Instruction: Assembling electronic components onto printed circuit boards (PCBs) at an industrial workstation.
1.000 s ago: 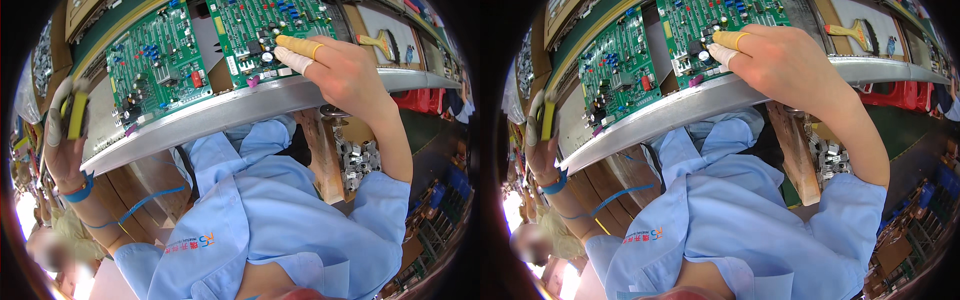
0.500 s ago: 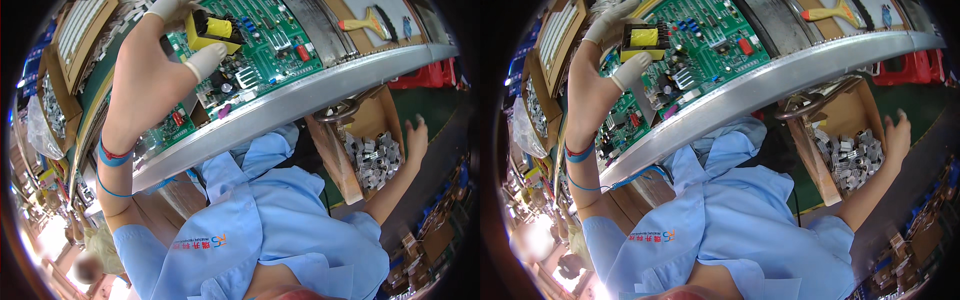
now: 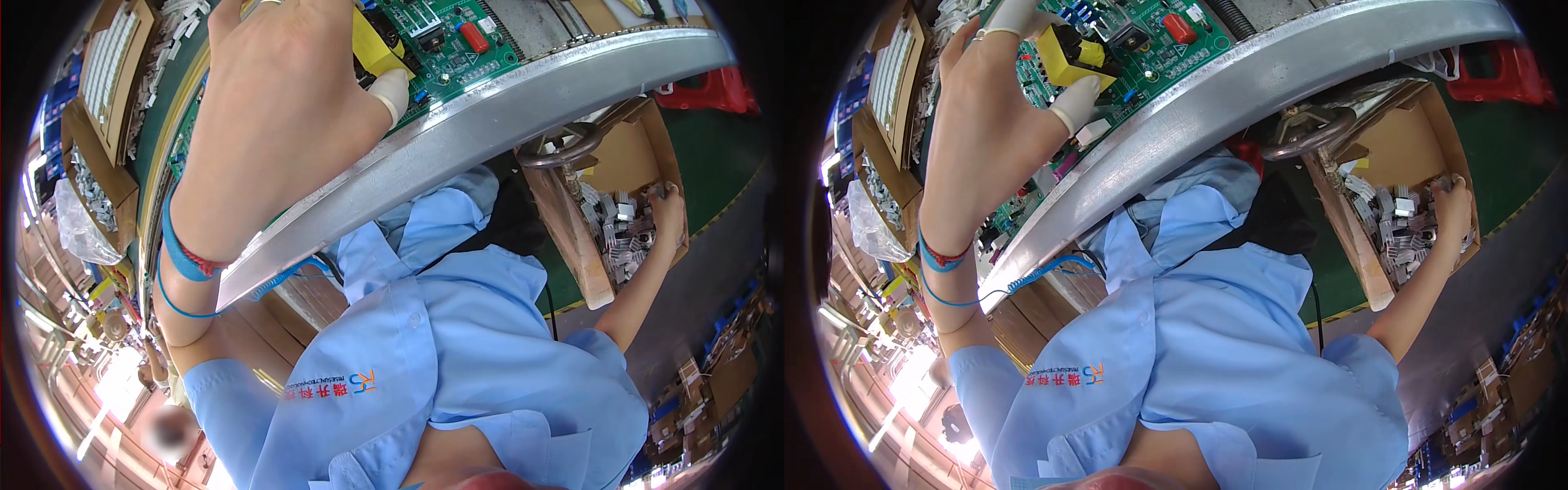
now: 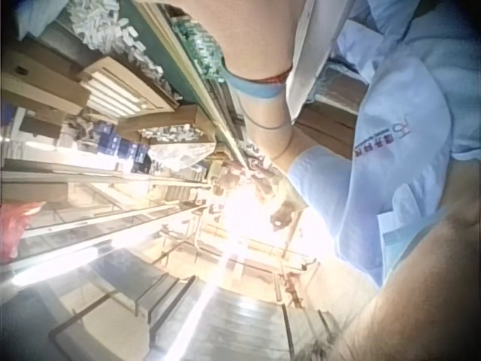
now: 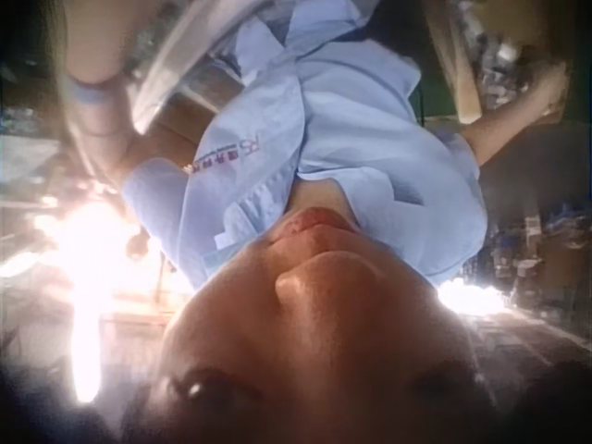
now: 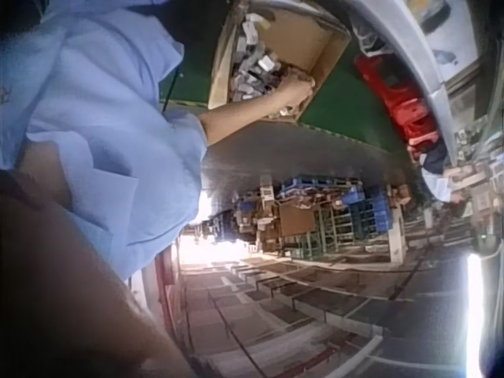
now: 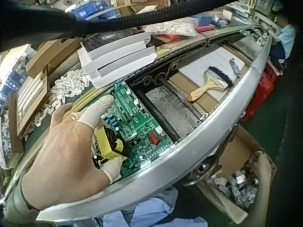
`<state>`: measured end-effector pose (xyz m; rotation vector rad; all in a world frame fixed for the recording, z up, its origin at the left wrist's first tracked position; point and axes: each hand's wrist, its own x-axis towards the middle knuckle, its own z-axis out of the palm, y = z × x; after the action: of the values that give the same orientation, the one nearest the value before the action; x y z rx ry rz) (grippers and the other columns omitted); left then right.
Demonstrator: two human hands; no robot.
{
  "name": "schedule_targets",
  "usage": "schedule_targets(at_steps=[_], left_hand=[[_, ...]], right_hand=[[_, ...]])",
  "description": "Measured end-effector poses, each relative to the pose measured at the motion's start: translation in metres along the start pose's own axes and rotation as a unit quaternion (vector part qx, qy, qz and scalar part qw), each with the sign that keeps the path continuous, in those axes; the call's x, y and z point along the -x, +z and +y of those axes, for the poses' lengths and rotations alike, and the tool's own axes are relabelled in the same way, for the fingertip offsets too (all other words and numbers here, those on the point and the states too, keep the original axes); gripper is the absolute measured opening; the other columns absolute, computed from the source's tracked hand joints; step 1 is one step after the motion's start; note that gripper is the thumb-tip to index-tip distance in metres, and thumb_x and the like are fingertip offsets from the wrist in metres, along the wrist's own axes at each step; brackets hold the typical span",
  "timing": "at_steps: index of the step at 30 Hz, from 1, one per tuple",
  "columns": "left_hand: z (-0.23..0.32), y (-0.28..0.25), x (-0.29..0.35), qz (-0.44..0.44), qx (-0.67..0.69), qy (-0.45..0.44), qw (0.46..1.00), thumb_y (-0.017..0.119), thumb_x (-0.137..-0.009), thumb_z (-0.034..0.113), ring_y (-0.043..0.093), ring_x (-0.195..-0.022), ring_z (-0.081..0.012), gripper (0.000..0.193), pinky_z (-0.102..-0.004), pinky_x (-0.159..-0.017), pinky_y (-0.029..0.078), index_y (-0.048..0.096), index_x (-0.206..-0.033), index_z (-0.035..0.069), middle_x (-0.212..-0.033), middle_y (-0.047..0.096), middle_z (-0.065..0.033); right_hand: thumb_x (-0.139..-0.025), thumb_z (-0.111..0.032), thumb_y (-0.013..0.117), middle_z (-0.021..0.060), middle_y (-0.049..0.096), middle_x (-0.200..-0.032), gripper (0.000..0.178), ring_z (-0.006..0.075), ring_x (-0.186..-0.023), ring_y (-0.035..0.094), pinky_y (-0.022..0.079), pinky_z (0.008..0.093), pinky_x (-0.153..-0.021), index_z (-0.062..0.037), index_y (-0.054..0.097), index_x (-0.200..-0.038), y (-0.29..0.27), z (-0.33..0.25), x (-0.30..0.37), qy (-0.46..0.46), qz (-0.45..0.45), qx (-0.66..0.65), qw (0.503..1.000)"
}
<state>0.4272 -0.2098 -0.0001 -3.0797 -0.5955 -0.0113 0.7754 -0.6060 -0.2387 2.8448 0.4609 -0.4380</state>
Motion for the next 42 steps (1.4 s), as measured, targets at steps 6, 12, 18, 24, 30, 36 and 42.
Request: schedule_targets(at_steps=[6,12,18,24,30,36,42], left_hand=[[0.01,0.003,0.003,0.018,-0.005,-0.002,1.0,0.072,-0.072,0.019,0.059,-0.099,-0.0349,0.045,-0.0465,-0.107,0.027,0.056,-0.11,0.003,-0.099,0.064,-0.0168],[0.009,0.006,0.004,0.046,-0.002,0.024,0.999,0.073,-0.072,0.018,0.06,-0.1,-0.0335,0.05,-0.0471,-0.108,0.026,0.054,-0.116,0.004,-0.1,0.064,-0.0164],[0.015,0.005,0.004,0.046,-0.01,0.019,0.999,0.074,-0.072,0.017,0.061,-0.096,-0.0333,0.055,-0.0473,-0.106,0.028,0.052,-0.12,0.003,-0.095,0.065,-0.0169],[0.017,0.0,0.001,0.023,-0.042,0.024,0.999,0.074,-0.072,0.02,0.063,-0.087,-0.0329,0.047,-0.0473,-0.105,0.029,0.057,-0.111,-0.002,-0.083,0.065,-0.0179],[0.051,-0.044,-0.062,-0.309,-0.037,-0.164,0.936,0.069,-0.074,0.017,0.062,-0.078,-0.0334,0.055,-0.0521,-0.107,0.024,0.044,-0.116,-0.009,-0.07,0.06,-0.015],[0.036,-0.021,-0.029,-0.151,-0.057,-0.045,0.986,0.067,-0.072,0.015,0.061,-0.075,-0.0308,0.029,-0.0489,-0.103,0.03,0.059,-0.093,-0.004,-0.07,0.06,-0.0142],[0.04,-0.036,-0.053,-0.386,-0.074,-0.111,0.913,0.056,-0.078,0.01,0.06,-0.066,-0.0271,0.02,-0.0508,-0.107,0.024,0.057,-0.082,-0.01,-0.063,0.057,-0.0114]], right_hand=[[-0.081,-0.037,0.064,0.018,0.058,-0.121,0.051,0.034,-0.116,0.053,0.044,0.0428,-0.094,-0.0111,0.056,-0.125,-0.005,-0.015,0.007,-0.017,0.037,0.008,0.999],[-0.082,-0.037,0.064,0.0207,0.059,-0.119,0.052,0.0359,-0.113,0.054,0.043,0.0418,-0.095,-0.0085,0.056,-0.125,-0.001,-0.012,0.004,-0.043,0.095,-0.021,0.994],[-0.083,-0.044,0.06,0.0159,0.057,-0.125,0.052,0.0363,-0.114,0.053,0.044,0.045,-0.095,-0.0172,0.055,-0.127,-0.02,-0.028,0.013,0.031,0.079,0.057,0.995],[-0.082,-0.048,0.062,0.014,0.053,-0.129,0.051,0.0393,-0.112,0.054,0.044,0.0469,-0.094,-0.0221,0.057,-0.126,-0.017,-0.025,0.012,0.115,0.071,0.065,0.989],[-0.081,-0.046,0.064,0.0212,0.055,-0.123,0.05,0.0404,-0.108,0.057,0.046,0.0474,-0.092,-0.0192,0.058,-0.123,-0.001,-0.007,0.008,0.11,0.094,0.044,0.988],[-0.08,-0.042,0.065,0.0219,0.058,-0.116,0.047,0.0412,-0.106,0.057,0.047,0.0464,-0.089,-0.0137,0.061,-0.118,0.012,0.016,-0.011,0.054,0.138,-0.001,0.989],[-0.08,-0.032,0.065,0.0216,0.06,-0.112,0.041,0.0394,-0.105,0.057,0.048,0.0485,-0.086,-0.0082,0.059,-0.113,-0.001,0.003,0.006,0.081,0.144,-0.033,0.986]])
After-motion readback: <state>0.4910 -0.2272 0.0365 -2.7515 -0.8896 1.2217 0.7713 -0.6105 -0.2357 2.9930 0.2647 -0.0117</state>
